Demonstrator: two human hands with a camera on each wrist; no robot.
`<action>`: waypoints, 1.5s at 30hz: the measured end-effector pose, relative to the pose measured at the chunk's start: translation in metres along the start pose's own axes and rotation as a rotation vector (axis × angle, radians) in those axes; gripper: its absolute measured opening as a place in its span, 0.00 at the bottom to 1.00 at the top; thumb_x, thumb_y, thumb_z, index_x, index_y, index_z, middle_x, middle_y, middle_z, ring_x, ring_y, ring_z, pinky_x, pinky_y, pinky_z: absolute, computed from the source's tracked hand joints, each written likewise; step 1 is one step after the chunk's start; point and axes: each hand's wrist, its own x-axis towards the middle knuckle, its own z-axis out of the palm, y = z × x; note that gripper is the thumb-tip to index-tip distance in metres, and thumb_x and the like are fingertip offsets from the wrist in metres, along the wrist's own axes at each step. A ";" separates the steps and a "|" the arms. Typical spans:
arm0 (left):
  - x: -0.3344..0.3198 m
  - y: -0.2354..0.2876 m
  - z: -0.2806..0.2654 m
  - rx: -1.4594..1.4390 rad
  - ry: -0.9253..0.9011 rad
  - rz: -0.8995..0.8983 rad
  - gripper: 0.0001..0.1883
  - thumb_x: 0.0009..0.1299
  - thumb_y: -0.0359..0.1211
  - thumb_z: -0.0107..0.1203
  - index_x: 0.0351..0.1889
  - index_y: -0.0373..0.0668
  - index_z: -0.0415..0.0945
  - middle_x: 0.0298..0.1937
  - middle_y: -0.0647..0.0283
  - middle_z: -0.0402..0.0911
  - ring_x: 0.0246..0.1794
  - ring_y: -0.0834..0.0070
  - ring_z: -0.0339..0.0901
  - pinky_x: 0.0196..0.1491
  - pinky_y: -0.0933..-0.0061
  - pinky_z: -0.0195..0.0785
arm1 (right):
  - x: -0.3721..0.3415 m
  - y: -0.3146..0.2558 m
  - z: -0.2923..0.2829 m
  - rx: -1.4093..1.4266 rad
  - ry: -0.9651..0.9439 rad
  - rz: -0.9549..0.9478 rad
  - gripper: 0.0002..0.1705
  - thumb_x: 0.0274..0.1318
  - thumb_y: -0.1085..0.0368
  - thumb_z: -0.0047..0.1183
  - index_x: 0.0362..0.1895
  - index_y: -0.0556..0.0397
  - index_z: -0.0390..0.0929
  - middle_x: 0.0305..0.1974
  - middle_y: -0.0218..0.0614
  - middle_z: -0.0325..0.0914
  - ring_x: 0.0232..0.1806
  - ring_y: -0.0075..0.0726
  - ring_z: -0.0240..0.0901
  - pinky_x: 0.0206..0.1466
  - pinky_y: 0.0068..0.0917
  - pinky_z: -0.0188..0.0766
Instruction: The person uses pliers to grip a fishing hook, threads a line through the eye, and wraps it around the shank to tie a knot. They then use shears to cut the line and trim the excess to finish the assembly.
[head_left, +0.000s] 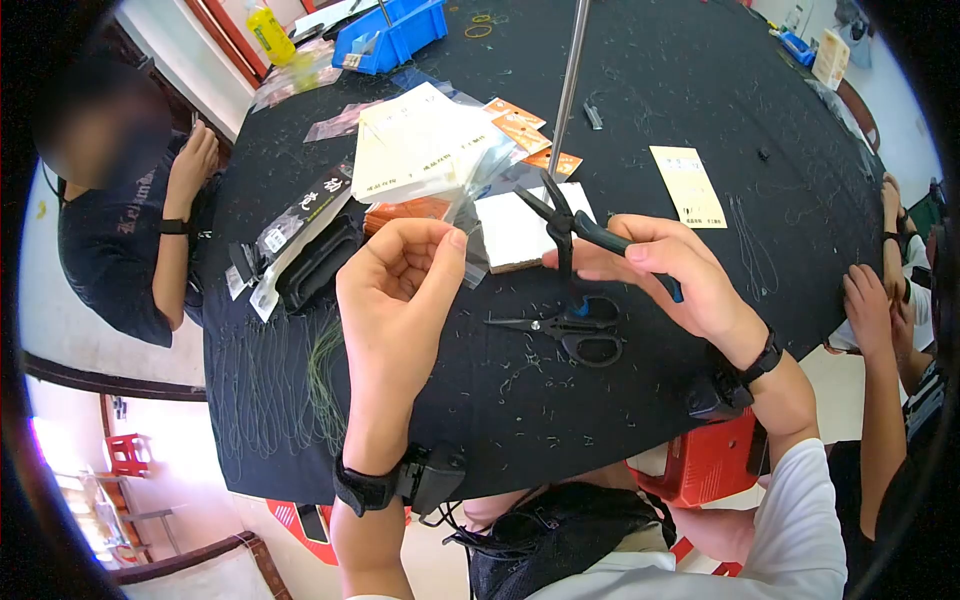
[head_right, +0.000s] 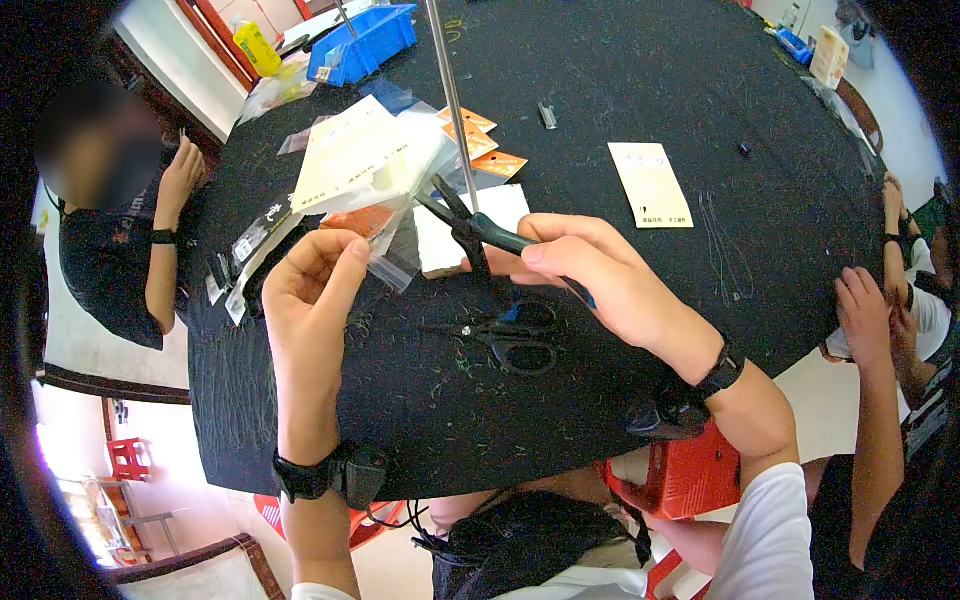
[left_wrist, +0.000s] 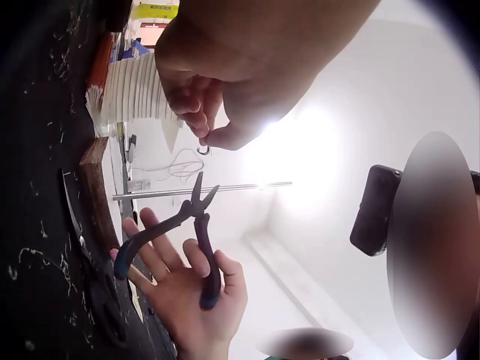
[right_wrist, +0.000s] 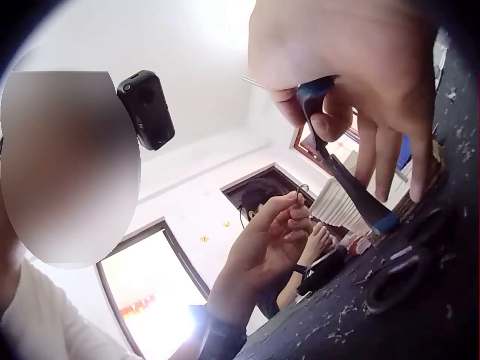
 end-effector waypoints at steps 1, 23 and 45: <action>0.000 -0.001 0.000 -0.007 0.004 -0.003 0.04 0.64 0.26 0.57 0.34 0.34 0.76 0.27 0.72 0.75 0.25 0.91 0.67 0.30 0.90 0.61 | 0.000 -0.001 0.000 0.092 -0.014 0.030 0.15 0.57 0.61 0.44 0.39 0.61 0.74 0.40 0.36 0.76 0.49 0.24 0.69 0.53 0.22 0.63; -0.004 0.007 0.003 0.112 -0.001 0.033 0.04 0.63 0.26 0.57 0.32 0.35 0.77 0.25 0.73 0.75 0.23 0.92 0.65 0.27 0.91 0.58 | -0.006 -0.005 0.007 -0.930 0.042 -0.591 0.11 0.38 0.68 0.56 0.22 0.54 0.65 0.39 0.45 0.61 0.40 0.46 0.65 0.44 0.33 0.63; -0.003 0.008 0.005 0.132 -0.013 0.006 0.04 0.63 0.27 0.58 0.31 0.35 0.77 0.24 0.74 0.75 0.23 0.93 0.65 0.27 0.91 0.57 | -0.004 -0.004 0.009 -0.933 0.035 -0.585 0.11 0.39 0.68 0.56 0.23 0.54 0.65 0.38 0.43 0.64 0.39 0.45 0.64 0.41 0.33 0.63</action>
